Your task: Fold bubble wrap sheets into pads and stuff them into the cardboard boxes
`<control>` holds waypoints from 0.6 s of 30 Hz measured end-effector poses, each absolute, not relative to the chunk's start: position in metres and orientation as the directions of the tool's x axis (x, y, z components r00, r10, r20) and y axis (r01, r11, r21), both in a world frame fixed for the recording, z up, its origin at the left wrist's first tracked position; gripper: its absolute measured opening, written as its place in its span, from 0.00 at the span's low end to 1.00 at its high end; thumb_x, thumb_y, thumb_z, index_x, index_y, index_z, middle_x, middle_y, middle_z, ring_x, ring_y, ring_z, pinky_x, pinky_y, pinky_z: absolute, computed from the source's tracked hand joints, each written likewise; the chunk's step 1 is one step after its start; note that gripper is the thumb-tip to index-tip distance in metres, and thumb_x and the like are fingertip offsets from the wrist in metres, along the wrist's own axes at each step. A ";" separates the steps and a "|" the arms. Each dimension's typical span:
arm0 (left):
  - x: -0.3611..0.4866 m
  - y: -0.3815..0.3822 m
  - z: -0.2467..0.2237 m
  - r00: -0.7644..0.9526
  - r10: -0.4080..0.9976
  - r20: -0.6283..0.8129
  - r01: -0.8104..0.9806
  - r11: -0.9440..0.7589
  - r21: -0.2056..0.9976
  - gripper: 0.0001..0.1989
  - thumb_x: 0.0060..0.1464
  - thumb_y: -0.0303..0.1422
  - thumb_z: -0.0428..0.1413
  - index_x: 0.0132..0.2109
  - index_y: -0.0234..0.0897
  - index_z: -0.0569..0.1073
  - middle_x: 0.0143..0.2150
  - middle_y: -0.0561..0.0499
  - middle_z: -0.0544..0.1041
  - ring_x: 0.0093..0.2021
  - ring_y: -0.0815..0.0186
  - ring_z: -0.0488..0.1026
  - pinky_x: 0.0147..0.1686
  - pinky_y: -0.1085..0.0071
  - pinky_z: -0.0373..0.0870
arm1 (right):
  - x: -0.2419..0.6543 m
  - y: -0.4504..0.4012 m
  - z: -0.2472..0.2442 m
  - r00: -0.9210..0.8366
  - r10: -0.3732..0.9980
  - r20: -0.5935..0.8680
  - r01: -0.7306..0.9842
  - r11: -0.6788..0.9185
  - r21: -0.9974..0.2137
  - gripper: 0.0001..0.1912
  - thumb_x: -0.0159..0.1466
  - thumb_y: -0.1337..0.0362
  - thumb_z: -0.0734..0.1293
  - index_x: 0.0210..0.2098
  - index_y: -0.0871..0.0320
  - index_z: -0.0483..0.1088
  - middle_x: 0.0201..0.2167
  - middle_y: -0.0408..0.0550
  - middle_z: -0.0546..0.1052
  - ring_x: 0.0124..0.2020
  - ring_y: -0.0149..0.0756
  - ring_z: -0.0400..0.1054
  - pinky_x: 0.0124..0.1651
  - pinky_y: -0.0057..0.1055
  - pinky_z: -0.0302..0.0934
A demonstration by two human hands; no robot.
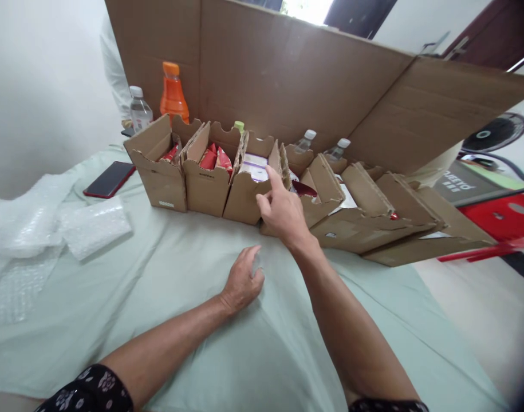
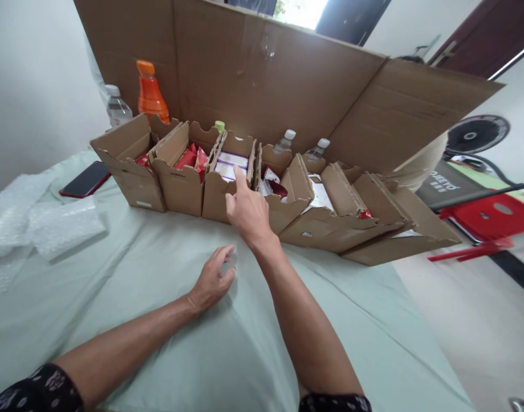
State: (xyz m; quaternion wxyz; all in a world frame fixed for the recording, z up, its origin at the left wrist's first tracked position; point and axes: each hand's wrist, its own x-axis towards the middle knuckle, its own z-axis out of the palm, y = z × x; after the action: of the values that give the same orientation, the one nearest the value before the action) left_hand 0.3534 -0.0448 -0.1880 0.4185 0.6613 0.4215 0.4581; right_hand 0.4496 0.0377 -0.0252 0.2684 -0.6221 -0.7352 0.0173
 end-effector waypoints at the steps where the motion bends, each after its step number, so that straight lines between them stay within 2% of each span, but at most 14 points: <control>1: 0.353 -0.044 -0.187 0.193 0.952 0.236 0.158 -0.268 0.950 0.29 0.53 0.24 0.52 0.63 0.38 0.67 0.59 0.40 0.74 0.57 0.53 0.74 0.58 0.51 0.75 | 0.444 0.047 -0.021 -0.073 0.938 0.338 0.932 0.185 -0.311 0.27 0.66 0.67 0.64 0.64 0.58 0.67 0.33 0.50 0.81 0.36 0.45 0.75 0.45 0.40 0.66; 4: 0.351 -0.042 -0.180 0.054 0.981 0.187 0.112 -0.192 0.975 0.26 0.54 0.23 0.51 0.60 0.37 0.67 0.57 0.40 0.73 0.58 0.53 0.73 0.56 0.53 0.75 | 0.435 0.058 -0.017 -0.016 0.960 0.281 0.976 0.077 -0.206 0.16 0.68 0.68 0.61 0.51 0.59 0.75 0.38 0.56 0.82 0.39 0.48 0.75 0.43 0.38 0.63; 7: 0.341 -0.042 -0.162 -0.121 0.978 0.168 0.057 -0.162 0.985 0.24 0.56 0.24 0.51 0.60 0.36 0.66 0.58 0.39 0.71 0.62 0.51 0.70 0.61 0.53 0.72 | 0.435 0.037 -0.017 0.010 0.963 0.269 0.982 0.042 -0.184 0.13 0.69 0.66 0.60 0.47 0.58 0.76 0.38 0.56 0.82 0.39 0.47 0.75 0.40 0.35 0.60; 13: 0.274 -0.068 -0.122 -0.314 0.917 0.248 0.025 -0.253 0.967 0.25 0.58 0.31 0.55 0.62 0.39 0.65 0.58 0.42 0.72 0.61 0.55 0.70 0.63 0.52 0.67 | 0.462 -0.077 -0.021 -0.117 0.954 0.275 0.917 0.210 -0.339 0.11 0.69 0.62 0.59 0.38 0.53 0.74 0.29 0.47 0.80 0.30 0.41 0.74 0.35 0.33 0.60; 15: 0.251 -0.083 -0.120 -0.313 0.918 0.242 0.078 -0.229 0.970 0.25 0.58 0.31 0.56 0.62 0.40 0.65 0.59 0.43 0.71 0.62 0.55 0.70 0.64 0.51 0.66 | 0.488 -0.123 -0.028 -0.170 0.942 0.289 0.840 0.292 -0.458 0.12 0.70 0.57 0.60 0.36 0.50 0.74 0.27 0.46 0.81 0.27 0.41 0.75 0.32 0.35 0.63; 16: 0.242 -0.091 -0.121 -0.297 0.924 0.241 0.114 -0.216 0.970 0.26 0.58 0.31 0.56 0.63 0.40 0.66 0.60 0.43 0.71 0.62 0.55 0.69 0.64 0.50 0.65 | 0.505 -0.145 -0.034 -0.159 0.939 0.305 0.814 0.299 -0.498 0.12 0.70 0.55 0.61 0.36 0.47 0.75 0.29 0.46 0.82 0.28 0.42 0.76 0.32 0.37 0.66; 18: 0.231 -0.108 -0.127 -0.234 0.940 0.248 0.180 -0.209 0.961 0.28 0.57 0.31 0.56 0.64 0.41 0.65 0.63 0.42 0.69 0.64 0.53 0.67 0.64 0.49 0.65 | 0.543 -0.185 -0.051 0.036 0.915 0.403 0.841 0.190 -0.506 0.10 0.67 0.50 0.64 0.39 0.42 0.77 0.36 0.48 0.84 0.35 0.48 0.79 0.38 0.44 0.72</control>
State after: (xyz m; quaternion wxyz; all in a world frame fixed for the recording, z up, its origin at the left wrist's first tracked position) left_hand 0.2310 -0.1077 -0.1273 0.3305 0.5234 0.5350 0.5749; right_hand 0.5430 -0.1846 -0.0509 0.3402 -0.6343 -0.6922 0.0539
